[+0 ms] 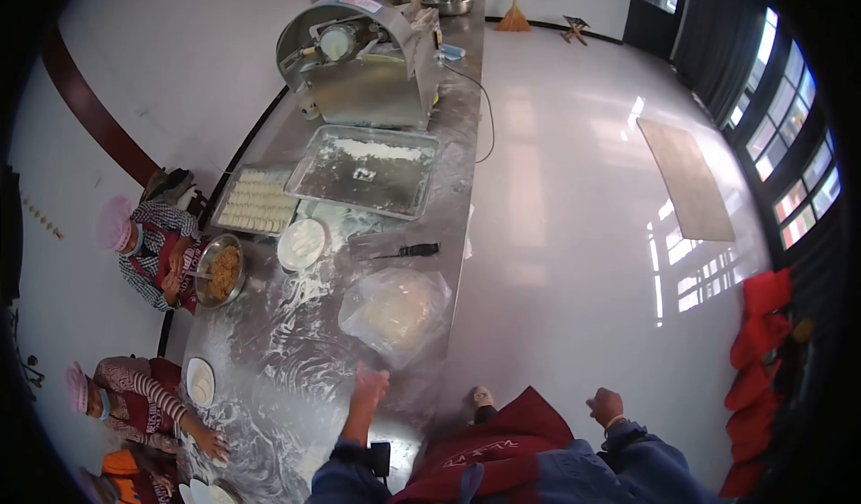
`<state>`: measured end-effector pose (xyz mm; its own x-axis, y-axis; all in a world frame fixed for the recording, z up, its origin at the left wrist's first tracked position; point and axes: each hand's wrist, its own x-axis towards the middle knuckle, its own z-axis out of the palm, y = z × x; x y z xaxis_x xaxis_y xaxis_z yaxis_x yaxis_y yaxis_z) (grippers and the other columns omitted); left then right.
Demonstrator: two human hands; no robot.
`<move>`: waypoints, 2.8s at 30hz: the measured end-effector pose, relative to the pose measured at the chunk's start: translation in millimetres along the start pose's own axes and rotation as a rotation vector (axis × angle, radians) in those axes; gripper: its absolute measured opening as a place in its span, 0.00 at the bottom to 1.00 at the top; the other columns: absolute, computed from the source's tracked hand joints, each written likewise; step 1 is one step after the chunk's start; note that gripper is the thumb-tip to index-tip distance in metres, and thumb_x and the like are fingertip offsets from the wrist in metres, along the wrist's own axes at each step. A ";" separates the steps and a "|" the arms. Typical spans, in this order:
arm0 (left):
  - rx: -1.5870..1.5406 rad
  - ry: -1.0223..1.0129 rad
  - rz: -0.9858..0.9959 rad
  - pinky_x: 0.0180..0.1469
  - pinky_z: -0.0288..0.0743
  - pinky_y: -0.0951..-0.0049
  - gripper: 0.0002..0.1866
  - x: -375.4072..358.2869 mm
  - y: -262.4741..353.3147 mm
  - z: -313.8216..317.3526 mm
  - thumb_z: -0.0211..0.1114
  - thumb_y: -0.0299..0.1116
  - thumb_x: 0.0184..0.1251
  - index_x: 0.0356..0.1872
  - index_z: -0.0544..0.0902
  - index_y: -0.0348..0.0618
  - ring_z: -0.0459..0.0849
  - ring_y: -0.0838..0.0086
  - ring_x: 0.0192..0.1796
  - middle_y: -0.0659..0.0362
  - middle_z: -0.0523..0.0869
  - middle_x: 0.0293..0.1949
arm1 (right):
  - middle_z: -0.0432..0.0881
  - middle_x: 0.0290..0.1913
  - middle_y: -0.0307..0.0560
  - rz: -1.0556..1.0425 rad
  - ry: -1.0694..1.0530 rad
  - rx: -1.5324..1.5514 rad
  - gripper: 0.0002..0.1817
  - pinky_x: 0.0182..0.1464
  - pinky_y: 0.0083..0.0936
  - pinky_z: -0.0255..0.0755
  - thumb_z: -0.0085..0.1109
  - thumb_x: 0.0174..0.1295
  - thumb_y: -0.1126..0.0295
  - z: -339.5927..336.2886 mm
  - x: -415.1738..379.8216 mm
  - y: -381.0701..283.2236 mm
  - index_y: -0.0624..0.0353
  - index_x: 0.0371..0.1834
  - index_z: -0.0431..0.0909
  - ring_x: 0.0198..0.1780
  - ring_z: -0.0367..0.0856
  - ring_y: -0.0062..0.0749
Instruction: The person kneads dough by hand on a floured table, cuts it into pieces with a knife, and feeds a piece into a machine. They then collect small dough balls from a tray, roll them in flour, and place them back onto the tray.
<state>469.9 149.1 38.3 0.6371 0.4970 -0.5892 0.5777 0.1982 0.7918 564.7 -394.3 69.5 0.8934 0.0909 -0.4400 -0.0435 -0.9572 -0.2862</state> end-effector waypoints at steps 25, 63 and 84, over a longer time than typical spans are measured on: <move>-0.696 0.432 0.404 0.37 0.64 0.81 0.04 64.9 180.0 18.5 0.56 0.31 0.66 0.33 0.70 0.47 0.68 0.84 0.32 0.68 0.70 0.28 | 0.82 0.39 0.46 -0.808 -0.478 0.320 0.14 0.46 0.31 0.76 0.58 0.59 0.67 -119.4 268.3 -322.0 0.58 0.46 0.75 0.42 0.82 0.37; 0.152 -0.202 0.292 0.46 0.76 0.69 0.27 177.8 446.6 366.2 0.67 0.31 0.56 0.56 0.70 0.35 0.81 0.65 0.45 0.51 0.80 0.45 | 0.83 0.38 0.51 -0.947 -0.478 0.607 0.09 0.45 0.30 0.74 0.53 0.63 0.74 -297.8 519.7 -322.4 0.68 0.39 0.80 0.41 0.81 0.32; 0.203 -0.080 0.662 0.42 0.76 0.72 0.18 373.6 411.2 331.5 0.59 0.32 0.63 0.53 0.72 0.38 0.83 0.71 0.41 0.54 0.84 0.38 | 0.78 0.33 0.47 -1.202 -0.139 0.067 0.09 0.41 0.40 0.73 0.58 0.49 0.66 -282.2 709.8 -406.3 0.58 0.31 0.77 0.39 0.77 0.45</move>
<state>1114.6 136.2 90.4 0.9192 0.3938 -0.0088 0.1337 -0.2909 0.9474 1342.7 -18.4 113.6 0.3240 0.9447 0.0501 0.7540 -0.2259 -0.6169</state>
